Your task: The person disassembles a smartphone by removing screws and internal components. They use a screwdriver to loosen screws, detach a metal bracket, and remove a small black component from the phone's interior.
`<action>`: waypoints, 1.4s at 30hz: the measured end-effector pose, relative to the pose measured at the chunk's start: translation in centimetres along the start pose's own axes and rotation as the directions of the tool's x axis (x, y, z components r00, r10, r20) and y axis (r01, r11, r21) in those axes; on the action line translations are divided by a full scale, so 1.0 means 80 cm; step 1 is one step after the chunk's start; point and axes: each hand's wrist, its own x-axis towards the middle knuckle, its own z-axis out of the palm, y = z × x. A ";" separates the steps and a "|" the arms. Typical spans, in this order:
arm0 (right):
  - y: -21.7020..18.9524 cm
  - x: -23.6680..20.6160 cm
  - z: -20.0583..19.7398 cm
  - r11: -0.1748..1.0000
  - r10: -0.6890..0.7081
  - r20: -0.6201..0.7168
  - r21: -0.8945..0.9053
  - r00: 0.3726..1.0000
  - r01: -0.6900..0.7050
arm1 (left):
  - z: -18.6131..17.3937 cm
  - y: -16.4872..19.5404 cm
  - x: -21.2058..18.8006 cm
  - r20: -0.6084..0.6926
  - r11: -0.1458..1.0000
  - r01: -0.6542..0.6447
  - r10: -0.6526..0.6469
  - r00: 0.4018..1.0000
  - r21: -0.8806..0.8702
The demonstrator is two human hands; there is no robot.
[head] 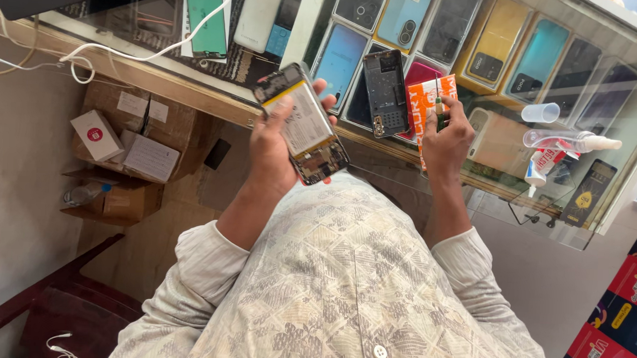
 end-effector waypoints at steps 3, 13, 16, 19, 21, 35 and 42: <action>0.004 0.000 0.002 0.997 0.056 0.046 -0.057 0.997 -0.054 | 0.000 0.007 0.002 -0.028 1.000 -0.004 0.003 1.000 -0.030; 0.008 0.005 0.012 0.978 -0.099 -0.054 -0.191 0.994 0.087 | 0.009 0.008 0.009 -0.011 0.999 -0.030 0.030 0.999 0.016; 0.009 -0.005 0.006 0.979 0.109 0.089 0.166 0.990 -0.122 | 0.015 0.000 0.009 -0.005 0.999 -0.037 0.037 0.999 -0.008; -0.002 -0.031 -0.003 0.602 0.167 0.542 0.605 0.824 -0.520 | 0.021 -0.010 0.008 -0.007 0.999 -0.018 0.018 1.000 -0.030; -0.016 -0.051 -0.006 0.298 -0.044 0.712 0.679 0.701 -0.671 | 0.027 -0.019 0.008 0.014 0.999 -0.025 0.026 1.000 -0.042; -0.023 -0.058 -0.005 0.013 0.013 0.751 0.660 0.660 -0.752 | 0.036 -0.055 -0.011 0.032 0.988 -0.030 0.026 0.999 0.152; 0.041 -0.047 -0.049 0.273 0.063 0.693 0.680 0.718 -0.680 | 0.021 -0.050 -0.041 0.115 0.930 0.200 -0.246 0.962 0.309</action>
